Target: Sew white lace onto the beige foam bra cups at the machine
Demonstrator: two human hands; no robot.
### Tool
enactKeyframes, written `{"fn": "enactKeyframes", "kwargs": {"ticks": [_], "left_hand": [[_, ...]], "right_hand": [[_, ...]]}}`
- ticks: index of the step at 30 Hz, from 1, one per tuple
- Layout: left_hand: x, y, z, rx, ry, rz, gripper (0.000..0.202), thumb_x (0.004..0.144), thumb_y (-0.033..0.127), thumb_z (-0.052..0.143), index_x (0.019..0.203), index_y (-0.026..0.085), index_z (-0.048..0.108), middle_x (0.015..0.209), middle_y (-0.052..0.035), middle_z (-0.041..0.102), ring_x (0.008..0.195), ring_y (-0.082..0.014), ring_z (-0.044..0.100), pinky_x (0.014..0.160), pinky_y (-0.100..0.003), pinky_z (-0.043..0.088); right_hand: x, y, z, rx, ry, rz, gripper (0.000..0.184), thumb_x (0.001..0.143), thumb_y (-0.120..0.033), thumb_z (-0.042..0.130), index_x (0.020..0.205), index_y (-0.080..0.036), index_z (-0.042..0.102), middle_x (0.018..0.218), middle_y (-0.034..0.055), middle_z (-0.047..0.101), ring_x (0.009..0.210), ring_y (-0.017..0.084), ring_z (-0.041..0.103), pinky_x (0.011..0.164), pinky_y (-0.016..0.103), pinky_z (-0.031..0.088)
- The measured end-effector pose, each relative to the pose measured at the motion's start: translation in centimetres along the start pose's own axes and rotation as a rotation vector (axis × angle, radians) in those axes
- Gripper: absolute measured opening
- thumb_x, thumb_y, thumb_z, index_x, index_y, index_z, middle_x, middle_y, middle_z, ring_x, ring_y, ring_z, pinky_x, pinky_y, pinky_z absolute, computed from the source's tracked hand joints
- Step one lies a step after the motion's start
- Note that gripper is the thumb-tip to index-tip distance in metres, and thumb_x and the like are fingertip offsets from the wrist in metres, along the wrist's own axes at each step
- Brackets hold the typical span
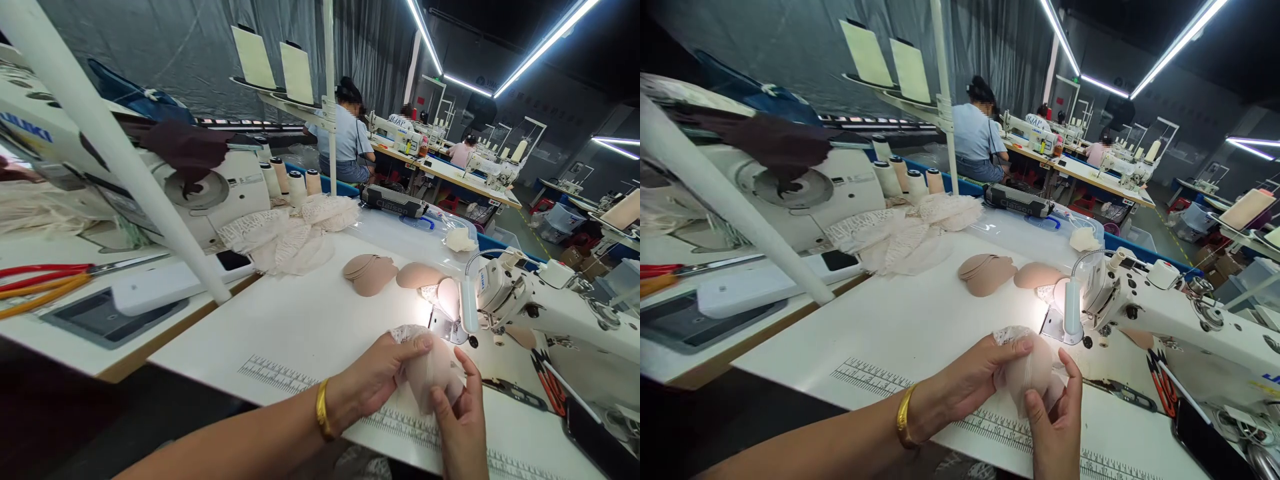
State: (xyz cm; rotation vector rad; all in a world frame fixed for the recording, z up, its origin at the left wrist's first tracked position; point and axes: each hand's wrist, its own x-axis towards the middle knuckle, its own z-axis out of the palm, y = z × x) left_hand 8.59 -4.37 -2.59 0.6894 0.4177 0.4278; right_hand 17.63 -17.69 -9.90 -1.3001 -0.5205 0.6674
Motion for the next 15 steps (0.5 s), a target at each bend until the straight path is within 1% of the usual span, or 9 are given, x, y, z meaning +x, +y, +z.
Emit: {"fn": "enactKeyframes", "kwargs": {"ticks": [2,4,6,7,8,9,11,12,15], "left_hand": [[-0.2,1.3,0.2,0.061,-0.083,0.013,0.040,0.069,0.041,0.091,0.091,0.011,0.076,0.089,-0.0108,0.075,0.081,-0.0222,0.068,0.078,-0.032,0.056],[-0.4,3.1,0.6,0.223,-0.314,0.012,0.039,0.073,0.044,0.087,0.096,0.014,0.076,0.093,-0.0088,0.075,0.087,-0.0239,0.069,0.081,-0.032,0.055],[-0.3,4.8,0.9,0.534,-0.630,0.043,0.031,0.077,0.039,0.083,0.099,0.018,0.075,0.099,-0.0067,0.076,0.094,-0.0255,0.069,0.084,-0.033,0.053],[0.0,5.4,0.9,0.738,-0.780,0.114,0.022,0.078,0.031,0.081,0.096,0.020,0.075,0.100,-0.0056,0.076,0.094,-0.0254,0.069,0.085,-0.034,0.052],[0.5,5.8,1.0,0.963,-0.906,0.228,0.014,0.077,0.020,0.079,0.090,0.021,0.073,0.100,-0.0047,0.077,0.093,-0.0249,0.069,0.088,-0.036,0.050],[1.3,5.9,0.9,1.189,-1.001,0.372,0.015,0.074,0.009,0.076,0.082,0.021,0.071,0.099,-0.0041,0.077,0.091,-0.0241,0.068,0.091,-0.037,0.047],[3.3,5.5,0.6,1.562,-1.097,0.640,0.025,0.064,-0.006,0.068,0.068,0.019,0.063,0.095,-0.0027,0.076,0.087,-0.0218,0.066,0.090,-0.039,0.040],[4.4,5.1,0.4,1.683,-1.117,0.712,0.027,0.061,-0.009,0.066,0.064,0.018,0.061,0.093,-0.0020,0.076,0.086,-0.0207,0.065,0.088,-0.039,0.038],[7.1,4.1,-0.2,1.766,-1.115,0.769,0.025,0.062,-0.007,0.066,0.061,0.018,0.059,0.085,0.0010,0.074,0.077,-0.0167,0.061,0.079,-0.037,0.034]], "right_hand": [[-0.3,-0.4,-0.9,-0.101,-0.094,-0.038,0.090,0.084,-0.046,0.078,0.157,-0.026,0.029,0.129,0.0116,0.069,0.105,0.025,0.072,0.090,0.038,0.059],[0.1,-1.3,-2.5,-0.293,-0.170,-0.171,0.086,0.087,-0.039,0.075,0.158,-0.026,0.029,0.120,0.0097,0.072,0.094,0.023,0.073,0.082,0.034,0.060],[1.7,-2.5,-4.2,-0.591,-0.259,-0.449,0.069,0.091,-0.029,0.069,0.154,-0.026,0.039,0.105,0.0063,0.074,0.084,0.021,0.072,0.075,0.030,0.059],[2.8,-3.2,-4.9,-0.752,-0.319,-0.627,0.057,0.092,-0.025,0.066,0.147,-0.025,0.049,0.100,0.0054,0.074,0.084,0.021,0.071,0.074,0.030,0.058],[4.1,-3.9,-5.5,-0.910,-0.396,-0.807,0.042,0.094,-0.020,0.061,0.136,-0.026,0.059,0.096,0.0047,0.074,0.084,0.021,0.069,0.073,0.030,0.056],[5.6,-4.5,-5.9,-0.979,-0.433,-0.890,0.030,0.096,-0.015,0.057,0.121,-0.027,0.066,0.094,0.0035,0.074,0.086,0.021,0.067,0.075,0.030,0.054],[8.3,-5.2,-6.1,-1.173,-0.492,-1.049,0.024,0.100,-0.012,0.051,0.101,-0.026,0.071,0.098,0.0036,0.075,0.090,0.020,0.063,0.074,0.030,0.050],[9.4,-5.3,-6.0,-1.263,-0.500,-1.100,0.026,0.101,-0.012,0.049,0.095,-0.025,0.070,0.097,0.0036,0.076,0.089,0.020,0.062,0.072,0.029,0.048],[11.1,-5.1,-5.8,-1.379,-0.459,-1.127,0.031,0.102,-0.010,0.045,0.092,-0.024,0.070,0.095,0.0042,0.076,0.090,0.019,0.061,0.067,0.026,0.046]]}}
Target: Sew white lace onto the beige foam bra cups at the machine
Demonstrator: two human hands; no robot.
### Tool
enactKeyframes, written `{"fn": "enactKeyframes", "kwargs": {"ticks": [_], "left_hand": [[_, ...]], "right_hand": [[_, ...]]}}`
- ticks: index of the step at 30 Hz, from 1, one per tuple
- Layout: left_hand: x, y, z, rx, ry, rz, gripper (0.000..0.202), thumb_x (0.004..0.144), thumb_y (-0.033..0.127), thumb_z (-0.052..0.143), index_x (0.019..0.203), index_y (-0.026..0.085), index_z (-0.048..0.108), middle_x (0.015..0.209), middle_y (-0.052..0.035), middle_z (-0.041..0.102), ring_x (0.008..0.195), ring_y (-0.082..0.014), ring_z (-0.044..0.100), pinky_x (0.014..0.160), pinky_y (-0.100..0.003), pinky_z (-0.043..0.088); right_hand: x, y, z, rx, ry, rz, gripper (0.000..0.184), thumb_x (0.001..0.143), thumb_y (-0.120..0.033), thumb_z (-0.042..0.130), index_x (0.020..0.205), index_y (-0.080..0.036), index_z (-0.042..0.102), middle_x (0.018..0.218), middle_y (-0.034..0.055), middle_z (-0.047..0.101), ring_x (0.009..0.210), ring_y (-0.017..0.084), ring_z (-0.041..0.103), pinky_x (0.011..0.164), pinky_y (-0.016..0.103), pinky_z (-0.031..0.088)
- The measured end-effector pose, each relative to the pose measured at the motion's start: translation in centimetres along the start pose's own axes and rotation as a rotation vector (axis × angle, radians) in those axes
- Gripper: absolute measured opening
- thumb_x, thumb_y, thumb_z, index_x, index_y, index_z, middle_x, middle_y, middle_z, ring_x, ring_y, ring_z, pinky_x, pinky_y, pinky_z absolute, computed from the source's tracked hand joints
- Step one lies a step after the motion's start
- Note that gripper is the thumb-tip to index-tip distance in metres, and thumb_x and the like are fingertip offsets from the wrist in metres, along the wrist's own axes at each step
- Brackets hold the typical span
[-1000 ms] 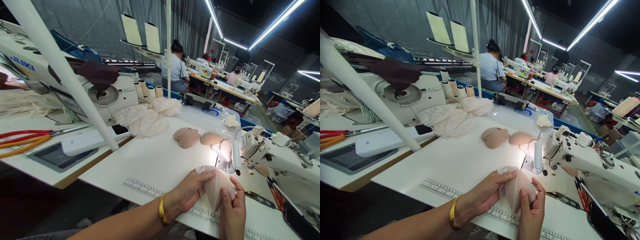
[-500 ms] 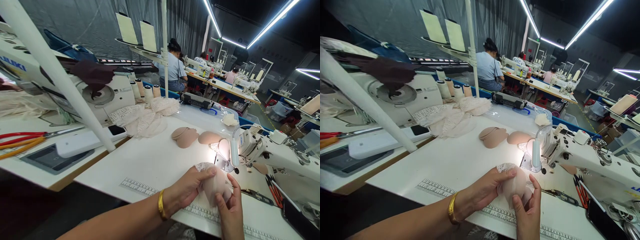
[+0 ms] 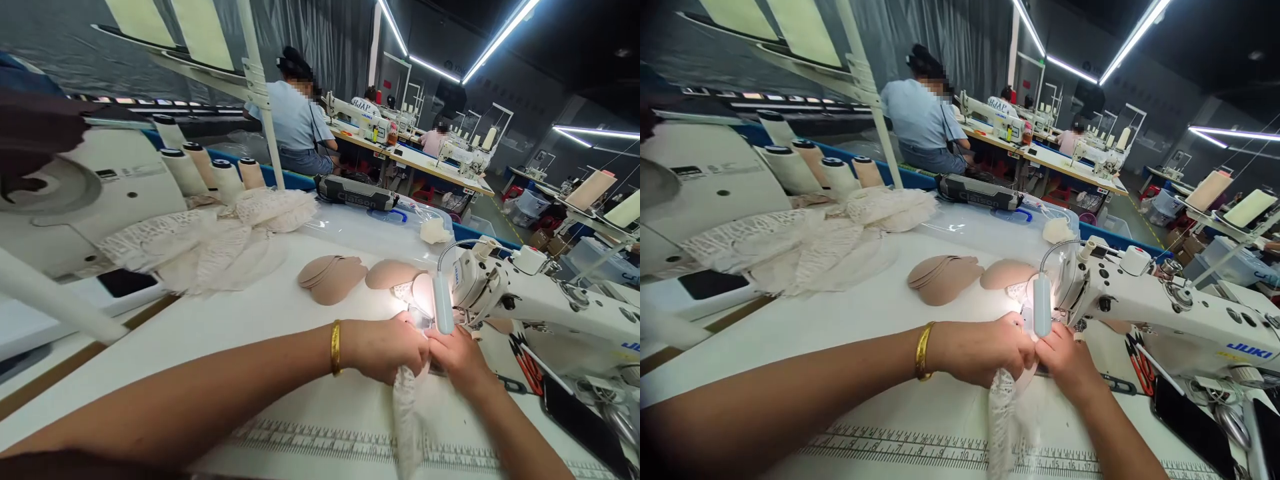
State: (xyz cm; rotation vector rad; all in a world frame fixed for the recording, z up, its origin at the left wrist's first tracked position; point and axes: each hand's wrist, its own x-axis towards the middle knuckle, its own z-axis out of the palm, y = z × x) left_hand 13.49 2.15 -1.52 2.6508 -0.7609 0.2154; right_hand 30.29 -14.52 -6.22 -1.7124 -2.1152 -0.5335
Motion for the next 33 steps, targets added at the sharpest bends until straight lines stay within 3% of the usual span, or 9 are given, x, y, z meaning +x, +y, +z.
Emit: {"fn": "enactKeyframes", "kwargs": {"ticks": [3,6,13,22,28,33], "left_hand": [[0.3,-0.8,0.3,-0.021,0.077,-0.004,0.023,0.065,-0.002,0.066,0.060,0.018,0.058,0.075,0.0025,0.069,0.068,-0.0145,0.056,0.073,-0.036,0.030],[0.2,-0.5,0.2,-0.009,0.083,-0.031,0.023,0.066,-0.001,0.064,0.059,0.018,0.053,0.072,0.0021,0.067,0.063,-0.0137,0.052,0.071,-0.036,0.027],[0.2,-0.4,0.4,-0.070,0.159,-0.037,0.022,0.063,-0.001,0.063,0.060,0.018,0.053,0.076,0.0015,0.071,0.066,-0.0143,0.055,0.078,-0.037,0.029],[0.4,-0.9,0.3,0.036,0.091,-0.061,0.023,0.067,-0.001,0.063,0.060,0.016,0.051,0.073,0.0022,0.067,0.066,-0.0133,0.053,0.073,-0.037,0.026],[0.1,-1.0,0.6,0.013,0.109,-0.066,0.021,0.068,0.000,0.064,0.062,0.018,0.055,0.079,0.0011,0.070,0.069,-0.0148,0.055,0.074,-0.037,0.026],[0.1,-1.4,0.8,-0.014,0.145,-0.074,0.019,0.071,0.002,0.067,0.065,0.018,0.058,0.088,0.0008,0.072,0.072,-0.0149,0.057,0.077,-0.037,0.028]], "right_hand": [[-0.5,0.2,-0.2,0.088,0.006,0.054,0.037,0.096,-0.002,0.043,0.105,-0.024,0.071,0.105,0.0051,0.075,0.101,0.019,0.064,0.074,0.026,0.048],[-1.3,0.2,-0.9,0.142,-0.070,0.069,0.042,0.093,0.000,0.043,0.110,-0.026,0.071,0.105,0.0037,0.076,0.099,0.019,0.065,0.082,0.028,0.050],[-1.9,0.6,-0.5,0.069,-0.157,0.198,0.041,0.090,-0.004,0.045,0.111,-0.028,0.071,0.112,0.0013,0.076,0.104,0.021,0.064,0.080,0.027,0.050],[-1.8,0.8,-0.4,0.083,-0.137,0.242,0.042,0.092,-0.005,0.045,0.117,-0.028,0.070,0.124,0.0004,0.073,0.113,0.022,0.063,0.095,0.030,0.049],[-2.0,0.6,-0.1,0.020,-0.122,0.238,0.040,0.093,-0.007,0.043,0.113,-0.027,0.072,0.114,0.0025,0.076,0.104,0.023,0.066,0.087,0.032,0.051],[-2.3,0.7,0.1,0.017,-0.112,0.232,0.039,0.092,-0.007,0.045,0.111,-0.028,0.072,0.109,0.0036,0.076,0.106,0.023,0.064,0.092,0.032,0.051]]}}
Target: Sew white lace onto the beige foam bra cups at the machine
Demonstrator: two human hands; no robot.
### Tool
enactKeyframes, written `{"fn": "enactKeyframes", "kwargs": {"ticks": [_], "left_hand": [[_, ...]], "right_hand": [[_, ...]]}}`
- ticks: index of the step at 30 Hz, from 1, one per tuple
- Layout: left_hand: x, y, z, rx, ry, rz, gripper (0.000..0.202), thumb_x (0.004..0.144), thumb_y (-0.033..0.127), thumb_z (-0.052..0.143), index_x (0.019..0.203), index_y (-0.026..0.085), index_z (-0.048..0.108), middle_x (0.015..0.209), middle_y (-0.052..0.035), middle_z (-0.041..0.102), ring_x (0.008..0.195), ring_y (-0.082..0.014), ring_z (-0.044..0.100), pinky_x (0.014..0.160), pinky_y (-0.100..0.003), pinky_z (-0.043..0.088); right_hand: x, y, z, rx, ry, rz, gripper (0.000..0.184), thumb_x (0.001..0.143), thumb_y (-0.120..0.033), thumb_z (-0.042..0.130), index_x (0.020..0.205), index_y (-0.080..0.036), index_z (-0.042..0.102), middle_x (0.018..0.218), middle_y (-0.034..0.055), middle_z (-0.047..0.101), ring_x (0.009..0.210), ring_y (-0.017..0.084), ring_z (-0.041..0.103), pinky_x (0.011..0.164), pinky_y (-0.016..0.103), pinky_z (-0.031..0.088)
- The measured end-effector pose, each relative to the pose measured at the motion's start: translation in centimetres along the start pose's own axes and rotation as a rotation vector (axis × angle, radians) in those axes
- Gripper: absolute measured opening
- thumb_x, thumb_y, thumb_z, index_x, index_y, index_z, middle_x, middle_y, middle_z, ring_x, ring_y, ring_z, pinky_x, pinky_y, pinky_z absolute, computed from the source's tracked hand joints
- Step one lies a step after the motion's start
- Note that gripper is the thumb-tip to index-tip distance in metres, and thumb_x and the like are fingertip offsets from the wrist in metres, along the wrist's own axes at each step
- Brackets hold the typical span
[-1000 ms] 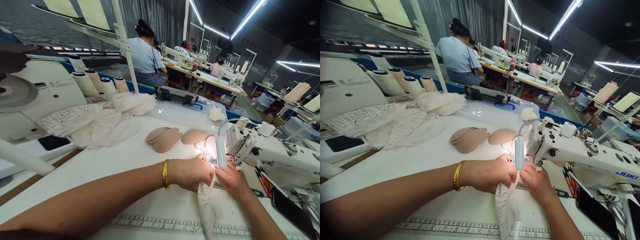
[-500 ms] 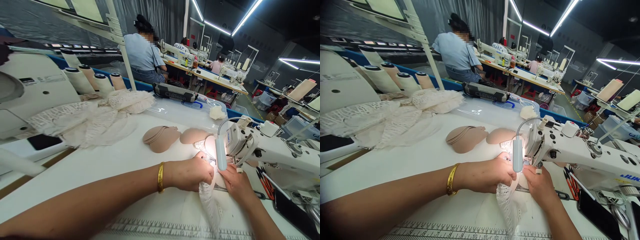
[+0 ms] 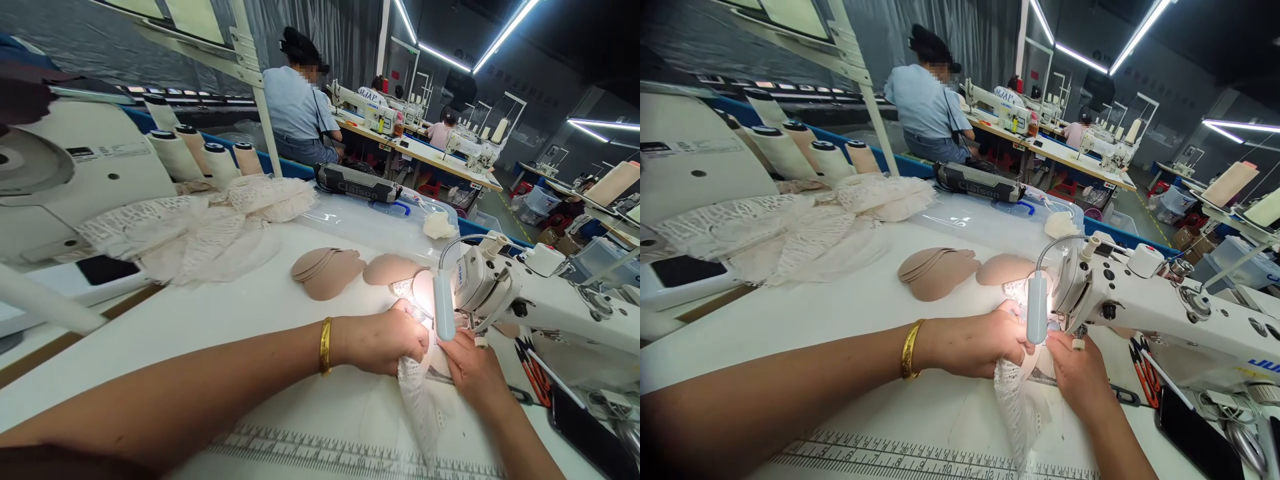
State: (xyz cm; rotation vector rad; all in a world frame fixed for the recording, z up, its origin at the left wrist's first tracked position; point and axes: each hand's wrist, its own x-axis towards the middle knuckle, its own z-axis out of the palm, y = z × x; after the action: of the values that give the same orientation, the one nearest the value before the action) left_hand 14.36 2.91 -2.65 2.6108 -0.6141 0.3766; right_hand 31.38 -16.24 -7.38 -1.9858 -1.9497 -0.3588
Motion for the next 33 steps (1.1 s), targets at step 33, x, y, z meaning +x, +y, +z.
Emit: {"fn": "enactKeyframes", "kwargs": {"ticks": [33], "left_hand": [[0.4,-2.4,2.2,-0.281,0.317,-0.184,0.025,0.084,0.027,0.067,0.059,0.024,0.062,0.065,-0.0072,0.055,0.073,-0.0242,0.049,0.088,-0.046,0.036]], "right_hand": [[-0.1,-0.7,-1.6,0.137,-0.047,-0.074,0.032,0.093,-0.007,0.043,0.104,-0.025,0.066,0.099,0.0014,0.073,0.084,0.019,0.059,0.070,0.027,0.042]]}}
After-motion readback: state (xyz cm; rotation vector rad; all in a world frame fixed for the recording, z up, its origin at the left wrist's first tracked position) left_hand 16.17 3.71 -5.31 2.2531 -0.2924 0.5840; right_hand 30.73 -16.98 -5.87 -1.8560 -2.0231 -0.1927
